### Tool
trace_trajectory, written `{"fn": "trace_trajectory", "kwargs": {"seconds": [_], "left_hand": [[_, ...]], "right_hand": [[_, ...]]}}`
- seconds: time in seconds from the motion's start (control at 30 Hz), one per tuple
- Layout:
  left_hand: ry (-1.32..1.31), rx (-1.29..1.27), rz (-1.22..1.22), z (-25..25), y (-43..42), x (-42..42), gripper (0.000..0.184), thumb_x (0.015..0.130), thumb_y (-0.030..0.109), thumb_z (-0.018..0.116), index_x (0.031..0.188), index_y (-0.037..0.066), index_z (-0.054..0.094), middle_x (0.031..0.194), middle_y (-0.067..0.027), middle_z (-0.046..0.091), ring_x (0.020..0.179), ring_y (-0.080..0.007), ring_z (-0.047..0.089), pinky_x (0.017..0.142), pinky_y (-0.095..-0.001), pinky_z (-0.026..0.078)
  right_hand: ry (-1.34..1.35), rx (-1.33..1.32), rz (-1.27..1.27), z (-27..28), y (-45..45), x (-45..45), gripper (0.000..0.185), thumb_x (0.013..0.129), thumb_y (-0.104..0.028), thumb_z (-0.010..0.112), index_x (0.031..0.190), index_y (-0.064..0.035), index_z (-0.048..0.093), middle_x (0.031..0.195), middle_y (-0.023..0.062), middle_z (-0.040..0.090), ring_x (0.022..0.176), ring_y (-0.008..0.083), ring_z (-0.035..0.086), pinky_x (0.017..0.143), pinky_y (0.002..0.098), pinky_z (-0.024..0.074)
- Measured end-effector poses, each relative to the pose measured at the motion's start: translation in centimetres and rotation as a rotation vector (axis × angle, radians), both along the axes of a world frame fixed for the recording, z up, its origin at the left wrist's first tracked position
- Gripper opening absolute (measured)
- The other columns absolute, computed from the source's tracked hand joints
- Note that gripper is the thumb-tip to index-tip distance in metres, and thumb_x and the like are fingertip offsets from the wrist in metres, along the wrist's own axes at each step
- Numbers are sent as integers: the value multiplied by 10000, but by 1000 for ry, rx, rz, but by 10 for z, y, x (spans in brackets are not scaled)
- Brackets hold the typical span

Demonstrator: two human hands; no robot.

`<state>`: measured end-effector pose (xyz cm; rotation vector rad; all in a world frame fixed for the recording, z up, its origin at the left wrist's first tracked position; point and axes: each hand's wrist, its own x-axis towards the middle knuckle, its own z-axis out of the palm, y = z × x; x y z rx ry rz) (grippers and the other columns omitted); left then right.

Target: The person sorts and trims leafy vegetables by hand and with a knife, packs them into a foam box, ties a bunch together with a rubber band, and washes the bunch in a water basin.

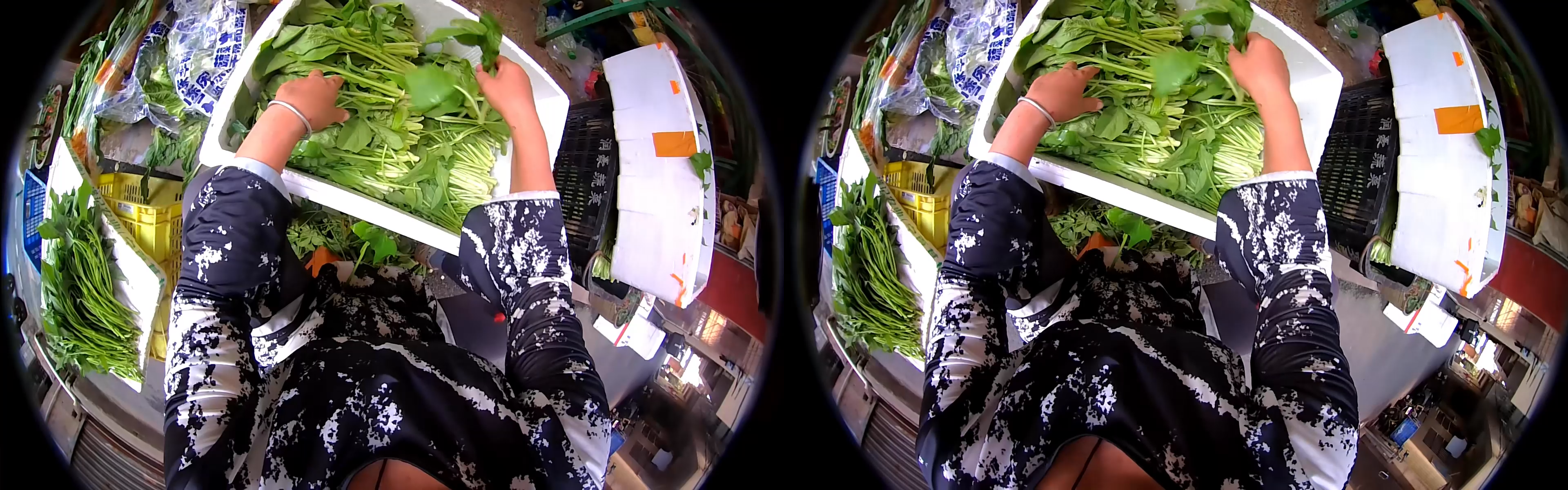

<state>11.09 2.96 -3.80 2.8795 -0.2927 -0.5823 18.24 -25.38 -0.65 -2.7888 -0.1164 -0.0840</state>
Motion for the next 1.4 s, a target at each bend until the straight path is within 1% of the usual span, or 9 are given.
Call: {"fn": "trace_trajectory", "kwargs": {"seconds": [0.07,0.13,0.3,0.63,0.7,0.77,0.87,0.97,1.4], "left_hand": [[4,-9,4,2,1,0,630,732,408,614,1259,126,415,1123,-192,504,957,-337,556,819,-405,453],[11,-21,7,4,1,-2,630,733,406,612,1261,127,411,1125,-191,503,964,-336,553,821,-403,452],[28,8,-2,5,1,2,619,742,413,599,1259,131,408,1110,-183,516,957,-325,557,817,-409,453],[-83,-12,-93,12,-4,-20,507,741,427,600,1087,63,531,1014,-172,580,939,-328,568,803,-419,448],[45,-170,-153,16,-2,-25,476,747,415,595,995,9,576,945,-193,600,914,-332,569,806,-401,450],[84,-147,-185,19,-1,-22,470,749,407,595,988,3,577,943,-192,602,912,-331,570,803,-398,450],[107,-143,-213,19,-3,-18,452,749,387,598,956,-15,584,928,-197,603,903,-335,571,791,-403,450],[36,-207,-192,16,-2,-16,454,738,366,611,993,-6,561,886,-207,602,861,-351,574,760,-419,450],[-44,-247,-191,9,-4,-11,518,735,310,630,1131,11,479,843,-203,610,824,-351,584,721,-421,461]], "right_hand": [[11,-19,47,-7,7,13,246,767,-208,569,894,1,599,660,139,616,605,239,612,628,345,458],[323,-140,53,-11,11,24,312,799,-275,529,1014,-55,582,969,187,606,940,352,557,805,414,439],[485,152,99,48,21,19,235,829,-225,547,950,-24,559,718,43,592,525,127,568,501,264,460],[472,573,566,139,100,5,280,761,-162,572,981,12,581,820,50,601,708,124,529,643,272,444],[311,573,299,120,81,21,303,708,-91,609,984,28,573,852,60,608,730,133,546,672,272,453],[228,178,379,41,12,79,353,790,-314,609,1022,-48,589,829,27,605,747,90,566,604,249,457],[472,-399,189,-37,-54,72,532,674,-295,717,1136,-84,558,1115,158,570,1016,265,556,894,348,418],[460,-588,65,-64,-63,21,887,585,-298,768,1334,-174,309,1306,85,402,1207,257,377,971,445,326],[380,-431,-7,-116,-81,33,1057,426,-497,799,1284,-75,347,1269,107,403,1203,263,342,950,419,281]]}}
